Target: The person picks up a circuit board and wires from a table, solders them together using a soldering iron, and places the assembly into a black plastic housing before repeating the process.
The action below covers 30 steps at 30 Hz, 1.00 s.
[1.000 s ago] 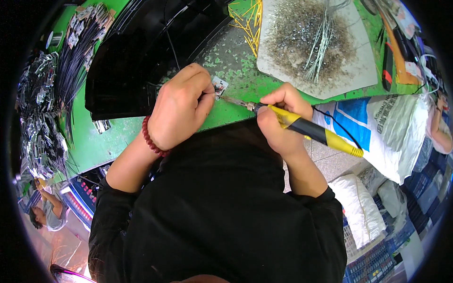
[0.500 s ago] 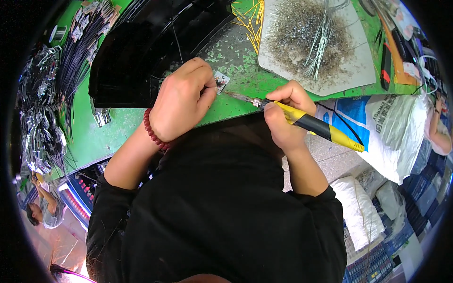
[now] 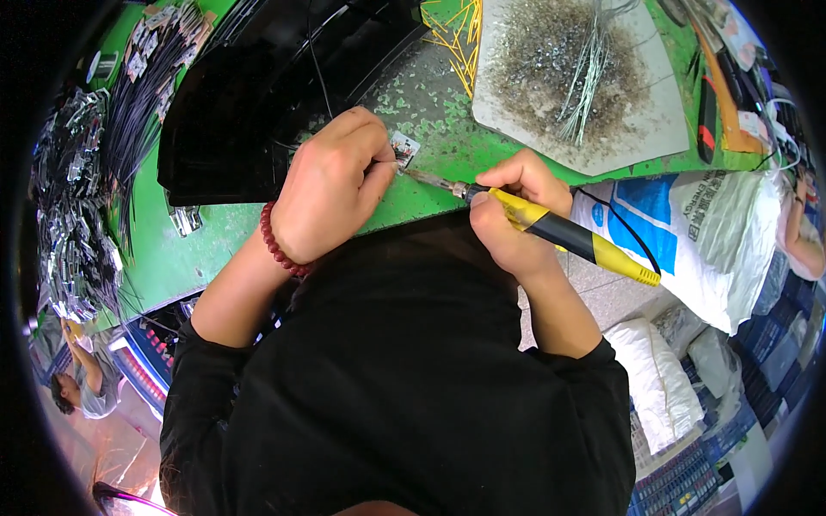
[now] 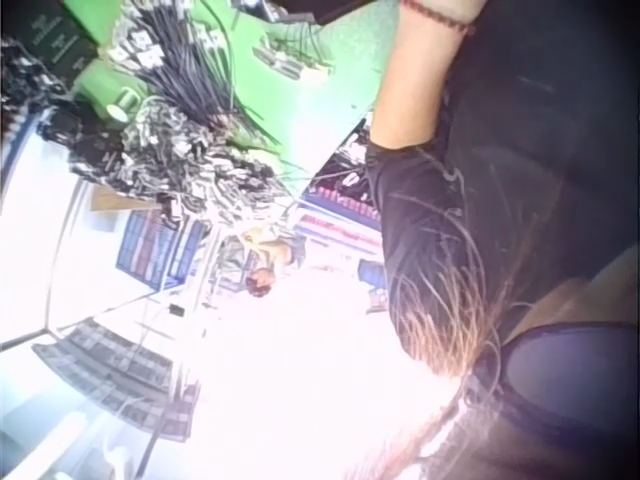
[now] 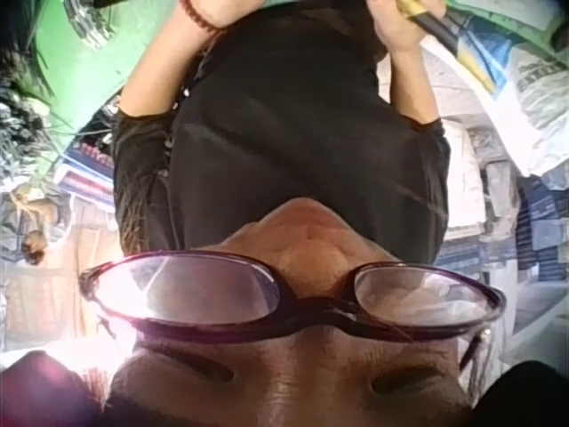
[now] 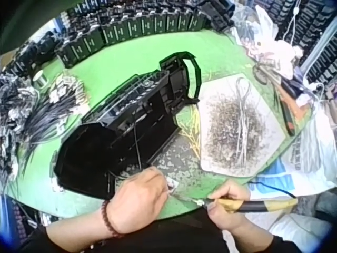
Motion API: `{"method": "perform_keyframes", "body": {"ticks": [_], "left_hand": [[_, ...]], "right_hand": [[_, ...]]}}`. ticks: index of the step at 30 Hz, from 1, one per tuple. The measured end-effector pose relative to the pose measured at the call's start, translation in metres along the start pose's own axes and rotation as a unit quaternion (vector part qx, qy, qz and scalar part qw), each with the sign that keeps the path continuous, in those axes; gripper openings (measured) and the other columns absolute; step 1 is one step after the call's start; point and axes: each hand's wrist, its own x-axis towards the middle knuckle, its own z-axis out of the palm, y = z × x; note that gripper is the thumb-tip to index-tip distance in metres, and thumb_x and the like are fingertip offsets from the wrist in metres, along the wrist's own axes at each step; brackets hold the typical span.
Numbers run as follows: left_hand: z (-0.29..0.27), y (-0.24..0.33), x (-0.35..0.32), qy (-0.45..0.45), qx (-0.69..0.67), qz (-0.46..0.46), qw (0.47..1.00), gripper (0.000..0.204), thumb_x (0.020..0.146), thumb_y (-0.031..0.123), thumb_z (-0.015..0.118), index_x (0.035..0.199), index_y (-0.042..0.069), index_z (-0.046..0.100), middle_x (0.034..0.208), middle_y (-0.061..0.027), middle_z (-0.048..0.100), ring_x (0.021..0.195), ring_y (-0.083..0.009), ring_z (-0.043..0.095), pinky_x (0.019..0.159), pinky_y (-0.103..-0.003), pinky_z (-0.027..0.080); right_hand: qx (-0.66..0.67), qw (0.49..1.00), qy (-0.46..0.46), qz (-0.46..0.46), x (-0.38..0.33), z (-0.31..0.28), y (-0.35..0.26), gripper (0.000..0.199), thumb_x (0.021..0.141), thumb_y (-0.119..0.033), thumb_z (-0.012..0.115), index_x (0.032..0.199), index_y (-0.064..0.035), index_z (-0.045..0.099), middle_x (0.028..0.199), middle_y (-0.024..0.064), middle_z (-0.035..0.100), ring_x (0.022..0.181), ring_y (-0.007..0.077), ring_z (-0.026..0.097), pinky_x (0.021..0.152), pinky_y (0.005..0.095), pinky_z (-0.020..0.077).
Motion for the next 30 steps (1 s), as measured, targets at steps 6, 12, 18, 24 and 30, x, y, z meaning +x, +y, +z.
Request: {"method": "perform_keyframes", "body": {"ticks": [6,12,18,24,30], "left_hand": [[0.001,-0.001,0.0,0.002,0.002,0.002,1.0,0.008,0.073,-0.003,0.063,0.076,-0.001,0.056,0.081,-0.0131,0.055,0.07,-0.0318,0.057,0.06,-0.036,0.047],[0.001,0.001,-0.001,0.002,0.004,0.011,1.0,0.008,0.073,-0.003,0.062,0.075,-0.001,0.055,0.08,-0.0132,0.055,0.07,-0.0313,0.057,0.06,-0.036,0.047],[0.004,0.0,-0.002,0.004,0.01,0.013,1.0,0.008,0.073,-0.003,0.062,0.076,-0.001,0.055,0.08,-0.0135,0.054,0.071,-0.0319,0.057,0.061,-0.037,0.047],[-0.006,0.006,0.001,-0.007,0.046,0.011,0.999,0.007,0.074,-0.001,0.063,0.077,-0.001,0.056,0.08,-0.0139,0.054,0.072,-0.0325,0.057,0.062,-0.037,0.047],[-0.038,0.012,0.008,-0.003,-0.081,-0.035,0.996,0.008,0.074,0.002,0.064,0.078,-0.002,0.058,0.074,-0.0126,0.056,0.07,-0.0264,0.057,0.064,-0.033,0.046]], "right_hand": [[0.052,0.997,0.049,0.002,-0.001,0.002,0.003,0.016,0.081,-0.012,0.061,0.084,0.0002,0.051,0.07,0.007,0.053,0.056,0.0094,0.049,0.053,0.0211,0.04],[0.218,0.969,0.118,-0.017,0.003,0.001,0.001,0.012,0.078,-0.007,0.057,0.084,0.001,0.05,0.07,0.0066,0.053,0.054,0.0086,0.049,0.052,0.0212,0.0413],[0.134,0.987,0.088,0.006,-0.002,0.011,-0.016,0.044,0.087,-0.028,0.066,0.117,0.0001,0.051,0.082,0.01,0.063,0.066,0.0102,0.058,0.059,0.0204,0.0453],[-0.045,0.997,-0.006,-0.068,0.004,0.011,-0.019,0.015,0.083,-0.001,0.068,0.097,-0.0021,0.065,0.078,0.0071,0.065,0.049,0.0112,0.055,0.044,0.0224,0.0421],[-0.279,0.864,-0.083,-0.411,0.06,0.026,-0.022,0.047,0.069,0.0,0.074,0.109,-0.0109,0.053,0.095,0.0101,0.069,0.08,0.0264,0.068,0.066,0.0334,0.0506]]}}
